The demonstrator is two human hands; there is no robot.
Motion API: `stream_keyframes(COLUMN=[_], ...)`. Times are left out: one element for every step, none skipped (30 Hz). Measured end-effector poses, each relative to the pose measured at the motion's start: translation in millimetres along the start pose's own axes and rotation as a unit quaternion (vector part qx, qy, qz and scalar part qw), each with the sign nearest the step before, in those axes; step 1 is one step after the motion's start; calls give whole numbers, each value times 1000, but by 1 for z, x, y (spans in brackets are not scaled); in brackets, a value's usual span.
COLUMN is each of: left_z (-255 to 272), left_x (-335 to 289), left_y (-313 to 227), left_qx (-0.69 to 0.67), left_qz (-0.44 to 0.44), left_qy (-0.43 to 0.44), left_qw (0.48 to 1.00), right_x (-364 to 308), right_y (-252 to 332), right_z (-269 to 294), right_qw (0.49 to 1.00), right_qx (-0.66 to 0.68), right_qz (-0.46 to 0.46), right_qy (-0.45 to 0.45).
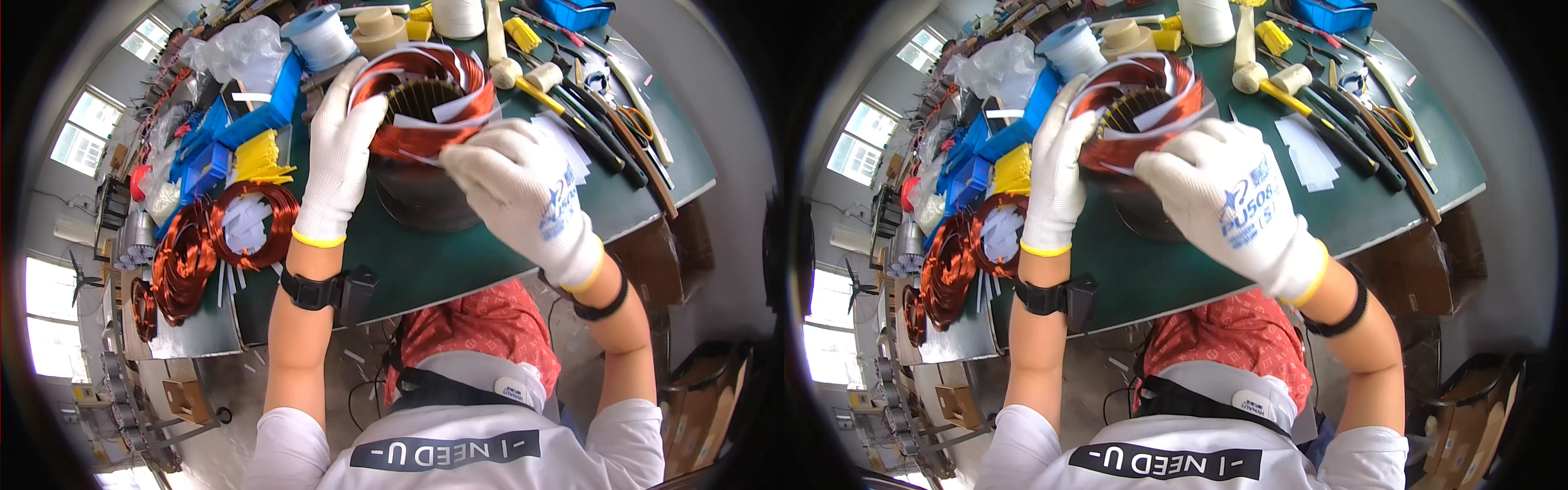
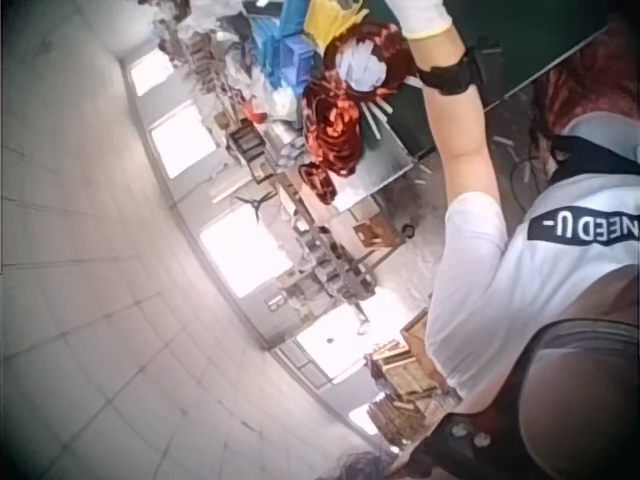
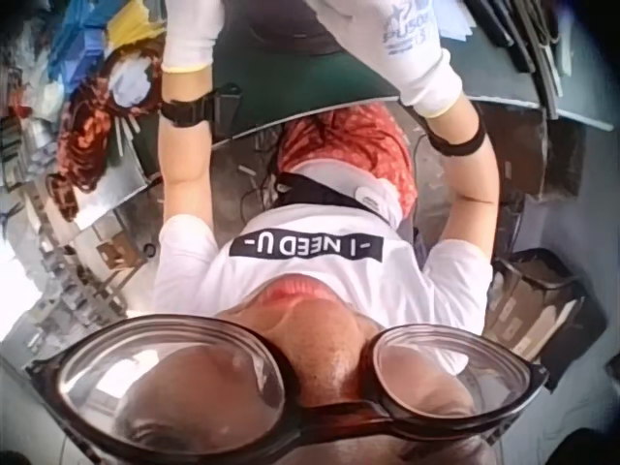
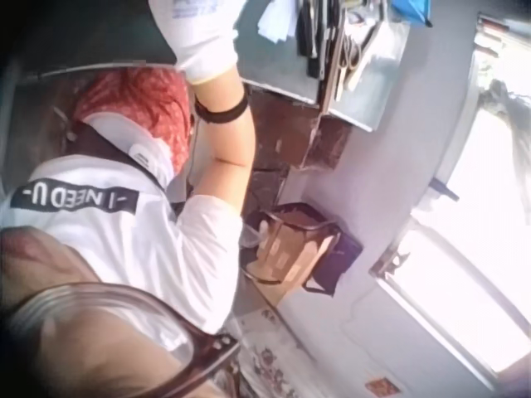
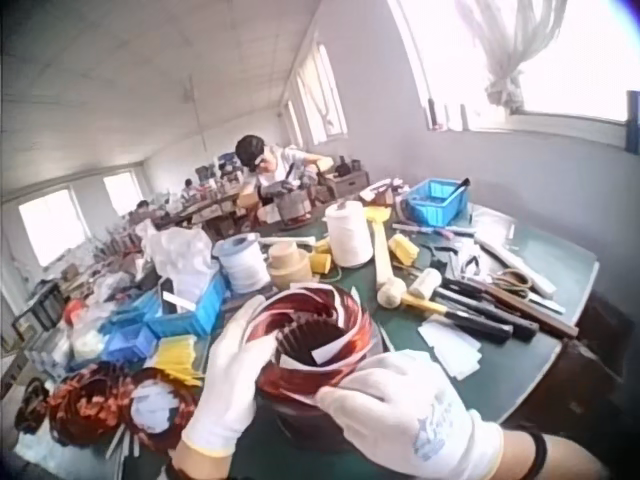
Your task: Inserting paper insulation into the slots of a motor stator manual assembly.
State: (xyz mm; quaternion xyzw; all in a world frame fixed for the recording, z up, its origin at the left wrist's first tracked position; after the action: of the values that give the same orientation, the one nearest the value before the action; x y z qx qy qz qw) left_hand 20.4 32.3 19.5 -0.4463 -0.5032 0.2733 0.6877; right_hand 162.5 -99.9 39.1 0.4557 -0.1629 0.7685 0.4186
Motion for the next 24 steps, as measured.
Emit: stream_keyframes(left_z=[6,10,17,15,16,7,6,12,11,18,35,43,57,63,65,65,66,66,63,62,51,44,39,33], left_x=[6,8,10,15,25,36,45,50,58,61,55,46,33,26,19,12,15,16,21,29,39,46,50,50], left_y=[3,3,12,12,11,11,19,25,35,38,30,34,35,28,21,7,-3,-10,-15,-12,-14,-18,-19,-17], left_qx=[-26,-22,-45,-76,-105,-117,-130,-101,-81,17,108,67,30,72,112,129,212,225,237,242,303,329,355,359], left_qz=[0,18,53,36,19,29,50,39,26,-3,-37,44,125,135,150,141,118,120,122,139,146,148,149,147], left_qy=[4,11,25,69,111,158,188,149,118,56,-41,-77,-114,-66,-17,2,26,49,71,100,141,150,161,167], left_qw=[1000,1000,997,994,988,980,972,983,989,998,993,994,985,986,982,982,970,966,961,955,931,920,909,906], right_x=[6,11,18,22,26,35,47,57,62,68,71,70,74,77,75,74,68,65,65,60,55,54,54,52], right_y=[7,12,12,1,-9,-20,-37,-50,-72,-87,-98,-110,-117,-116,-113,-111,-113,-112,-109,-107,-108,-103,-102,-105], right_z=[7,17,23,37,45,51,49,34,15,-1,-24,-41,-54,-60,-65,-72,-73,-73,-70,-69,-64,-56,-52,-51], right_qw=[1000,997,988,982,973,959,941,948,955,969,950,945,938,910,873,837,834,838,839,815,807,815,822,830], right_qx=[1,70,144,162,183,198,219,211,190,161,203,209,220,274,326,411,416,432,448,464,462,451,440,427], right_qz=[8,-25,-54,-98,-141,-198,-255,-239,-226,-185,-218,-209,-199,-199,-201,-182,-182,-197,-211,-278,-314,-323,-331,-329], right_qy=[-7,-4,1,-16,-31,-37,-42,-19,2,41,95,137,178,239,300,311,313,269,226,207,188,169,148,146])
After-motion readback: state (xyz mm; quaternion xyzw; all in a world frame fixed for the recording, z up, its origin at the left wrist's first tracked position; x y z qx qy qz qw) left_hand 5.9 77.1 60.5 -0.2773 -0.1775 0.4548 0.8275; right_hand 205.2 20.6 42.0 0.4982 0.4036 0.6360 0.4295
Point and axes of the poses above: each hand's wrist, its own x-axis towards the middle knuckle, its own z-axis out of the back of the hand, y = z × x, the point moved 6 cm from there along x, towards the middle knuckle, and after that the axes turned 3 degrees about -y, right-handed, at the moved point
